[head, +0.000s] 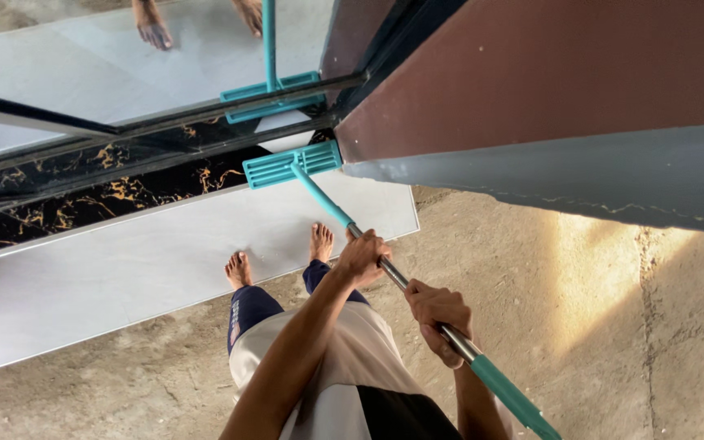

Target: The person mops a tiled floor around furniture and a doorway using a sponge mop and a red bucket.

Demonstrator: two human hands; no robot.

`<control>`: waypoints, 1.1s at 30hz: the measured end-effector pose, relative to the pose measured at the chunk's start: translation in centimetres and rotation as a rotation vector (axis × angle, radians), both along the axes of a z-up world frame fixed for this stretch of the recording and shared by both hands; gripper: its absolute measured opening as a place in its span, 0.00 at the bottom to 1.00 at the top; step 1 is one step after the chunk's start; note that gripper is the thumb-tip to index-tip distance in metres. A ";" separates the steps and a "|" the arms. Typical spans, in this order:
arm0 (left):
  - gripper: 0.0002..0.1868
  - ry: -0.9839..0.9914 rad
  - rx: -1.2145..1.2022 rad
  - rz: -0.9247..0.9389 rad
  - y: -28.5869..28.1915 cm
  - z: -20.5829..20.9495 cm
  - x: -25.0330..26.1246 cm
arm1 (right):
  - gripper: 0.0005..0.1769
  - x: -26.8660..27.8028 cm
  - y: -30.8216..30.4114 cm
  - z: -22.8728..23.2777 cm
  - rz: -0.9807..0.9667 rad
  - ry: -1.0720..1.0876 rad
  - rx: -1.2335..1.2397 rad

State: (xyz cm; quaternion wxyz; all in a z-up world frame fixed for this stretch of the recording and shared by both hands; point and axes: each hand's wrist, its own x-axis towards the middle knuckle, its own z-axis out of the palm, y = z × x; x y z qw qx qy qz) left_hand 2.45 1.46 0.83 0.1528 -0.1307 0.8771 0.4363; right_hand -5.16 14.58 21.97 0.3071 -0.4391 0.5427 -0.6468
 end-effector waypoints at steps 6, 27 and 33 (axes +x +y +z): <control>0.05 0.041 -0.005 -0.006 -0.5 0.4 0.4 | 0.24 -0.1 0.7 -2.8 -0.074 -0.119 -0.059; 0.03 -0.009 -0.190 0.051 -12.0 0.8 12.7 | 0.22 8.3 -10.7 -5.6 0.060 -0.303 -0.083; 0.03 -0.347 -0.013 0.327 -17.7 -0.1 19.5 | 0.21 14.7 -16.0 -12.1 0.122 -0.326 -0.232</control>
